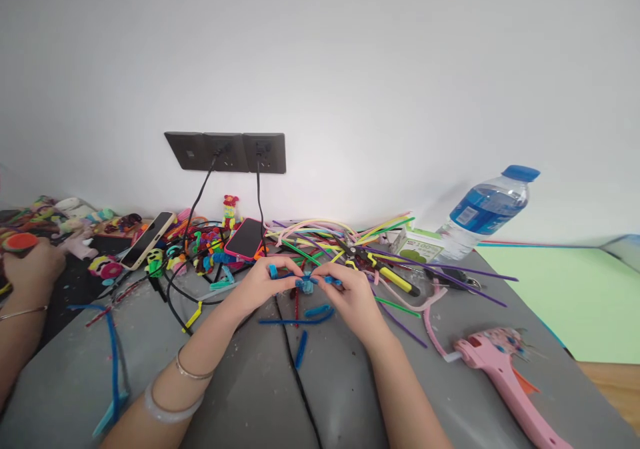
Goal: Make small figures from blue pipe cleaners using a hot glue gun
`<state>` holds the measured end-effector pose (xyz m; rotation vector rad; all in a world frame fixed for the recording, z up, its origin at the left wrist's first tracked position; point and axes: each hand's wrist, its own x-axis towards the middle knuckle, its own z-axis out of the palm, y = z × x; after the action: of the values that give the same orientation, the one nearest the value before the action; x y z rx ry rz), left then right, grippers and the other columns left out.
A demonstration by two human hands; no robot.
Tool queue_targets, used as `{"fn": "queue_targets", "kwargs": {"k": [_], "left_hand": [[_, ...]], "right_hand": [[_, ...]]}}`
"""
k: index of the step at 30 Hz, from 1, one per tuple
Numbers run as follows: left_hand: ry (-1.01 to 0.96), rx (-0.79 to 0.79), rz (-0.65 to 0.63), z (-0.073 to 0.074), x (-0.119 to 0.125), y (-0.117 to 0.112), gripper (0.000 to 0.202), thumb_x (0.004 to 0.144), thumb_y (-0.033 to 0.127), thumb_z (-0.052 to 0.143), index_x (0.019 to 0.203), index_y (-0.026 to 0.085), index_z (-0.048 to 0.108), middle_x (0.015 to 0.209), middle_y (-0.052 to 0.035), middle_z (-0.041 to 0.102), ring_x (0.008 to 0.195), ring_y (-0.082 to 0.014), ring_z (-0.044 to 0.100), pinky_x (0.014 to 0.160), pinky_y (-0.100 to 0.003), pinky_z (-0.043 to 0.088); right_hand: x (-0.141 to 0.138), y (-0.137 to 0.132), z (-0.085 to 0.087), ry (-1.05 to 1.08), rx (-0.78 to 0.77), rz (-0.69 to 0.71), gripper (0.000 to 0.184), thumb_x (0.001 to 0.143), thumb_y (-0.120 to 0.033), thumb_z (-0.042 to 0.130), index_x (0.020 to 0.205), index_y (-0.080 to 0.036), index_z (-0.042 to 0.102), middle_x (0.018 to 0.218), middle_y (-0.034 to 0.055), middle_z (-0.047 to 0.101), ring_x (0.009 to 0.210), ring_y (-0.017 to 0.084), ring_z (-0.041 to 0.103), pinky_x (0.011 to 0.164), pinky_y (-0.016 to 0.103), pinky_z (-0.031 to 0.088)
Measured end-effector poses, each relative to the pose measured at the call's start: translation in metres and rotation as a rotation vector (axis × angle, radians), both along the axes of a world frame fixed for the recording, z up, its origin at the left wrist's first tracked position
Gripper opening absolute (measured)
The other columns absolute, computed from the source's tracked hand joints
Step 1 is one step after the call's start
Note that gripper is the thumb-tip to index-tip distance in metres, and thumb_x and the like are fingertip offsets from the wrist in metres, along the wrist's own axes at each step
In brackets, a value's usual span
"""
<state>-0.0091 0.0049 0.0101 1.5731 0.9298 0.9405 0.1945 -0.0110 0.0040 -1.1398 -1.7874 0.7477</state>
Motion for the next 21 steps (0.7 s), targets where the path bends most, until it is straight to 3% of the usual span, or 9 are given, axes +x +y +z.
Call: {"fn": "queue_targets", "kwargs": {"k": [7,11,13,14,17,19,21], "left_hand": [[0.150,0.169,0.010,0.008,-0.005,-0.002,0.009,0.081,0.024,0.070,0.080,0.022,0.078,0.079,-0.0050,0.068,0.081,-0.0201,0.060,0.076,-0.028,0.043],[0.085,0.185,0.030,0.006,-0.003,-0.002,0.007,0.079,0.023,0.072,0.081,0.022,0.078,0.083,-0.0052,0.066,0.081,-0.0188,0.060,0.076,-0.027,0.043],[-0.018,0.083,0.067,0.003,0.001,-0.001,0.011,0.078,0.026,0.075,0.087,0.021,0.077,0.087,-0.0051,0.067,0.081,-0.0174,0.060,0.077,-0.027,0.044],[-0.101,-0.019,0.101,0.000,0.004,-0.001,0.018,0.078,0.030,0.075,0.092,0.020,0.075,0.085,-0.0037,0.066,0.071,-0.0139,0.056,0.069,-0.025,0.043],[-0.458,-0.464,0.188,-0.006,0.013,0.000,0.032,0.083,0.046,0.068,0.096,0.017,0.068,0.067,0.0021,0.054,0.048,-0.0065,0.036,0.049,-0.021,0.030],[-0.591,-0.683,0.149,-0.008,0.016,0.000,0.032,0.084,0.045,0.068,0.097,0.017,0.064,0.069,0.0014,0.056,0.049,-0.0063,0.042,0.049,-0.020,0.033],[-0.578,-0.814,0.040,-0.008,0.015,0.000,0.032,0.084,0.047,0.067,0.097,0.017,0.063,0.074,-0.0014,0.062,0.056,-0.0098,0.054,0.051,-0.020,0.040]], "right_hand": [[0.004,0.002,-0.002,-0.046,-0.158,0.114,0.024,0.089,-0.040,0.060,0.079,-0.021,0.069,0.073,0.0031,0.068,0.065,0.018,0.055,0.057,0.027,0.040],[0.006,0.005,-0.007,0.035,-0.233,0.118,0.028,0.086,-0.046,0.064,0.076,-0.020,0.067,0.072,0.0025,0.063,0.064,0.016,0.050,0.057,0.027,0.036],[0.006,0.006,-0.011,0.121,-0.265,0.074,0.033,0.084,-0.051,0.066,0.074,-0.020,0.065,0.063,0.0004,0.056,0.058,0.014,0.044,0.054,0.026,0.033],[0.005,0.007,-0.013,0.180,-0.289,0.038,0.036,0.083,-0.054,0.066,0.073,-0.020,0.064,0.058,-0.0016,0.049,0.054,0.013,0.039,0.051,0.026,0.029],[0.003,0.007,-0.018,0.348,-0.355,-0.037,0.040,0.080,-0.060,0.068,0.077,-0.021,0.062,0.050,-0.0070,0.033,0.047,0.010,0.025,0.047,0.026,0.020],[0.002,0.007,-0.016,0.345,-0.337,-0.042,0.038,0.078,-0.058,0.071,0.080,-0.021,0.064,0.050,-0.0069,0.034,0.047,0.010,0.027,0.047,0.026,0.021],[0.002,0.006,-0.011,0.247,-0.270,-0.039,0.033,0.077,-0.052,0.073,0.080,-0.020,0.068,0.052,-0.0044,0.042,0.049,0.012,0.033,0.049,0.027,0.027]]}}
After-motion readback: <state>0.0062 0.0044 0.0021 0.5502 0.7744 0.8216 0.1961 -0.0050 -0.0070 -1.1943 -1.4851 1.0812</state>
